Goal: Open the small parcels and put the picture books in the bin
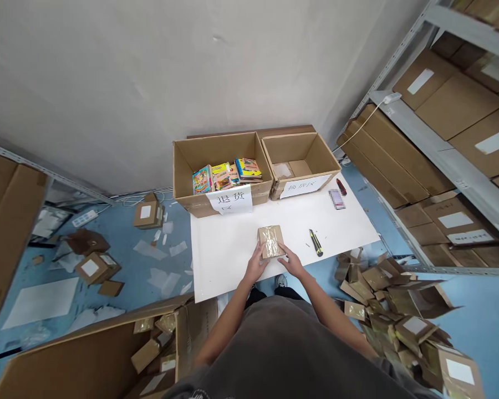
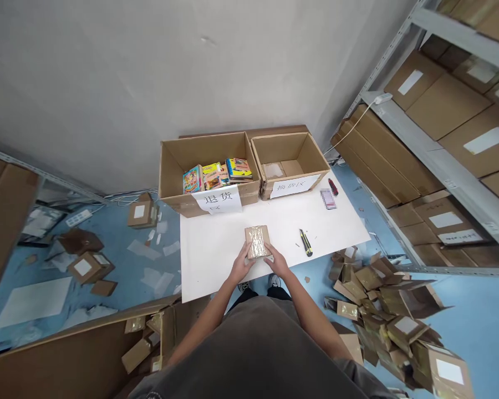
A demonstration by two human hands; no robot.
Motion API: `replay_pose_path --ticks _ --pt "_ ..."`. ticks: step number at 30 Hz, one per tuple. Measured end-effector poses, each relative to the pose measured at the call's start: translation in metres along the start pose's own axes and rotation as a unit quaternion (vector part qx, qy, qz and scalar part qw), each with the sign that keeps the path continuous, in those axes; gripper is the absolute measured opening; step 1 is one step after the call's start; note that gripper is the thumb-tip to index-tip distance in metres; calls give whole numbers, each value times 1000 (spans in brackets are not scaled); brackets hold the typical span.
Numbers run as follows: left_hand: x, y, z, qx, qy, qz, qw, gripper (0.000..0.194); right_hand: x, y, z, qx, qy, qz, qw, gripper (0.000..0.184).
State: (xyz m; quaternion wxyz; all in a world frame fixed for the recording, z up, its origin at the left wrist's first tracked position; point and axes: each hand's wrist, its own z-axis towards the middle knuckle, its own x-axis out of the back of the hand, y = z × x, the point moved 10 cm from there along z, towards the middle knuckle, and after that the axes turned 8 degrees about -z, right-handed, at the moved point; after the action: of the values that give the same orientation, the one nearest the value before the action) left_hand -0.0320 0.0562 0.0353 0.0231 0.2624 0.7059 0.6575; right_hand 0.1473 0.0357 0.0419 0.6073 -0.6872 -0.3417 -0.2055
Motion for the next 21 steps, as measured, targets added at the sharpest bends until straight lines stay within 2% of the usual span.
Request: replay_pose_path --ticks 3,7,9,12,14,15,18,20,21 --pt "18 -1 16 37 52 -18 998 67 17 4 24 -51 21 -32 998 57" --pt "33 -1 58 67 65 -32 995 69 50 13 86 -96 57 -89 990 52" --pt "25 -7 78 76 50 -31 995 79 45 18 117 -103 32 -104 989 54" --pt "8 -38 92 178 55 -7 983 86 14 26 145 -96 -49 -114 988 65" --pt "4 -52 90 223 84 7 971 82 0 31 148 -87 -67 -107 988 71" --pt "4 -53 88 219 100 14 971 79 -1 33 144 -77 -58 -99 990 72" --pt "7 -44 68 142 131 31 981 75 8 42 115 -38 -10 -69 997 73" --pt "0 -42 45 103 114 30 988 77 9 51 83 -17 -11 -49 999 77" --pt "-9 -44 33 90 85 27 992 80 4 54 66 -3 -28 -42 999 82"
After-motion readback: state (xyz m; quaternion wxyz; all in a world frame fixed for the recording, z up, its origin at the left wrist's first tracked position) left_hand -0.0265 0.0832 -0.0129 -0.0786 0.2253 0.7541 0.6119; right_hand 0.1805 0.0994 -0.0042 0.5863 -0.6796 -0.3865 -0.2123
